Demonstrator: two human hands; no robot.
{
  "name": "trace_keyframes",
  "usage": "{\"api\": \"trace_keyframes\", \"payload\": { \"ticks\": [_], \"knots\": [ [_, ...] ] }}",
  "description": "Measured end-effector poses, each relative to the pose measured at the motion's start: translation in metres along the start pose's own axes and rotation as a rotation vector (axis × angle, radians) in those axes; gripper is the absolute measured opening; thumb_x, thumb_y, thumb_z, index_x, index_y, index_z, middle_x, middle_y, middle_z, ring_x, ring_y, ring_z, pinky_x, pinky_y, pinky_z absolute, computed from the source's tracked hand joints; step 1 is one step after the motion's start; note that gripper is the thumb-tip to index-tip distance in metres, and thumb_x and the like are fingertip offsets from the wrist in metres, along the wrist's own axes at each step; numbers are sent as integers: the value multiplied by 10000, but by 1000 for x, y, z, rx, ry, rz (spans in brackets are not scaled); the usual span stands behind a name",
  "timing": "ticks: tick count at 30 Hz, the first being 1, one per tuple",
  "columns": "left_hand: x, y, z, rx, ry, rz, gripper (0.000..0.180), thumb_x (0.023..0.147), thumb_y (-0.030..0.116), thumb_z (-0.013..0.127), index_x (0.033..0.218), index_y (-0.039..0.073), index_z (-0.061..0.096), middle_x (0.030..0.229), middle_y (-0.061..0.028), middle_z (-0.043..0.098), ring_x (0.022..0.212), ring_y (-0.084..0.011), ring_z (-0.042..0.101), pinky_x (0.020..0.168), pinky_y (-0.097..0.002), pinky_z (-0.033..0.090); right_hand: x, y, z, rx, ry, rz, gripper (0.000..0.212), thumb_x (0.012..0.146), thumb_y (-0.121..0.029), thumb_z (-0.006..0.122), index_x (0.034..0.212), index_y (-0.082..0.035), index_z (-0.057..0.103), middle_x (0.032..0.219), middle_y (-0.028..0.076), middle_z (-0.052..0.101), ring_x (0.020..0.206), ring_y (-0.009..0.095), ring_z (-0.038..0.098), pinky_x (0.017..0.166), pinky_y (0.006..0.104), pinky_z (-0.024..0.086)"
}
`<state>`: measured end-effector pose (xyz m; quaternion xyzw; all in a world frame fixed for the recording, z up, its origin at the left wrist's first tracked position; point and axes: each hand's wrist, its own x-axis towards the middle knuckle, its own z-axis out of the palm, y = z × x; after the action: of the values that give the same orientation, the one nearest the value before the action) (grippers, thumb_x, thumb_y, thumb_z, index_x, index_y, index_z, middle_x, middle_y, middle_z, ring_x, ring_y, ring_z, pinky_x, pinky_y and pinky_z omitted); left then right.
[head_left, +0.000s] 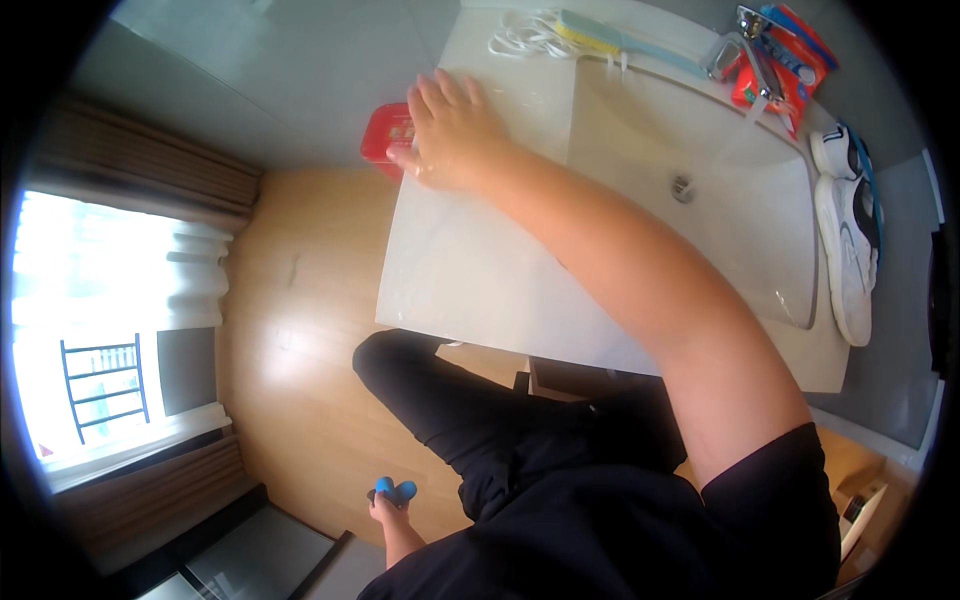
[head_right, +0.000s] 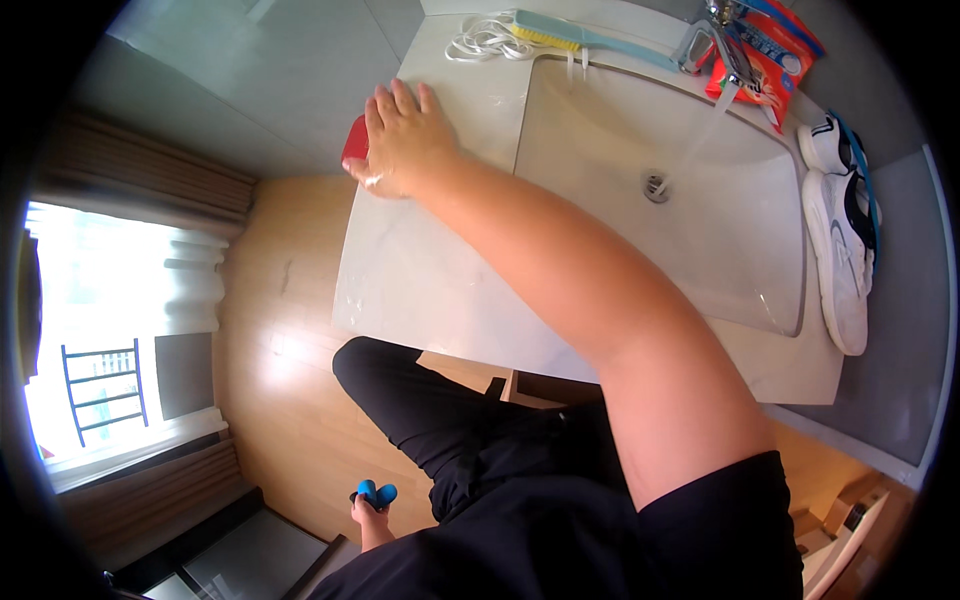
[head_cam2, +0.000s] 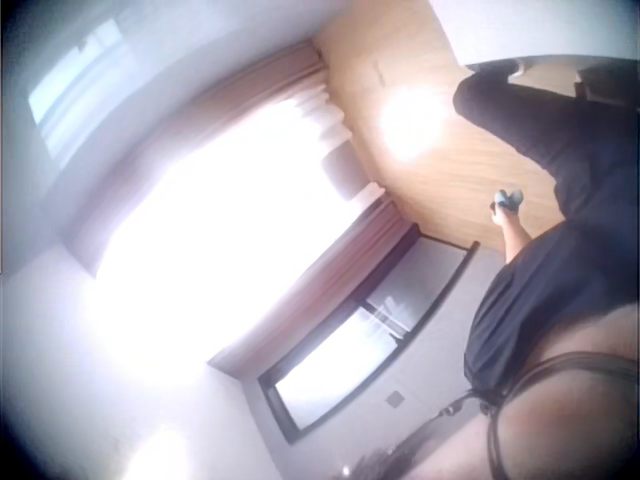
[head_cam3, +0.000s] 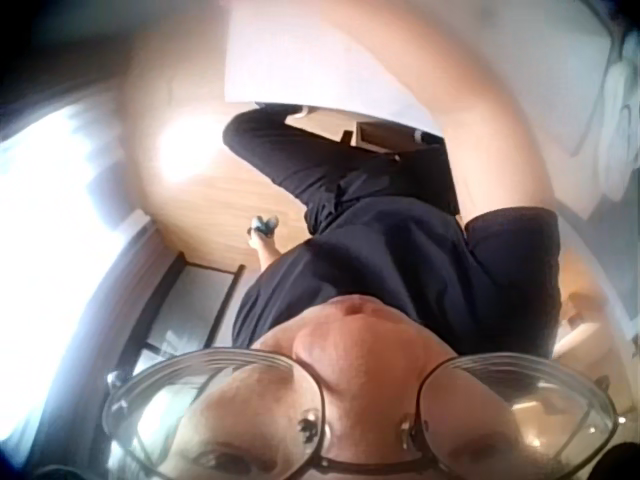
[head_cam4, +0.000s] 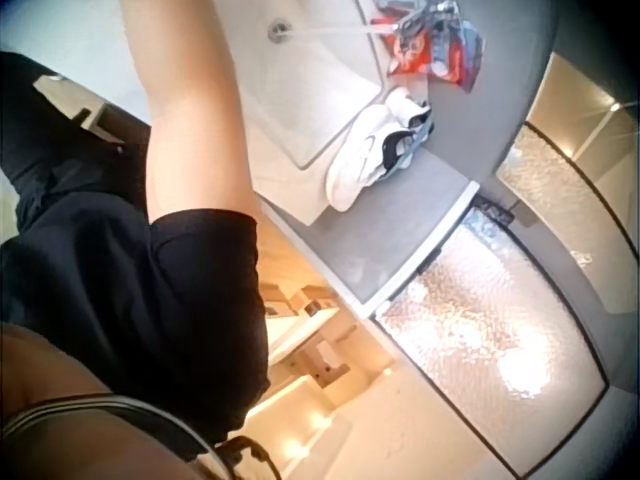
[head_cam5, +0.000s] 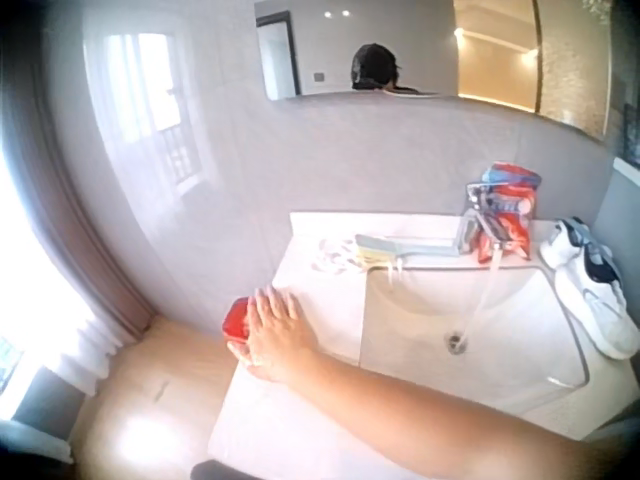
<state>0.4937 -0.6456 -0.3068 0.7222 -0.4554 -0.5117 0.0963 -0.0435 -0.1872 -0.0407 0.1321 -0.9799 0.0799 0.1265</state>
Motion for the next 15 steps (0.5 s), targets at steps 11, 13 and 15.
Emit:
{"api": "trace_keyframes", "payload": {
  "ticks": [11, 13, 15],
  "knots": [
    [-2, 11, 24, 53, -79, 65, 451, 880, 186, 572, 1314, 112, 473, 1294, -156, 511, 1117, -378, 564, 769, -573, 528, -68, 109, -5, -15, 143, 179, 733, 979, -517, 349, 1419, 67, 392, 1544, 228, 292, 1449, 360, 243, 1185, 453, 189],
    [-4, 15, 31, 73, -81, 47, 452, 883, 185, 571, 1317, 110, 469, 1296, -160, 509, 1117, -380, 565, 770, -580, 528, -110, 162, -11, -82, -178, 217, 648, 989, -477, 358, 1288, 77, 512, 1471, 243, 389, 1385, 380, 334, 1145, 453, 269],
    [3, 14, 39, 79, -124, 70, 451, 886, 184, 569, 1319, 110, 465, 1305, -166, 499, 1119, -384, 563, 774, -592, 525, -153, 210, -17, -159, -344, 262, 579, 1007, -418, 352, 1137, 84, 608, 1383, 255, 484, 1287, 410, 448, 1076, 463, 375]
  ]
}}
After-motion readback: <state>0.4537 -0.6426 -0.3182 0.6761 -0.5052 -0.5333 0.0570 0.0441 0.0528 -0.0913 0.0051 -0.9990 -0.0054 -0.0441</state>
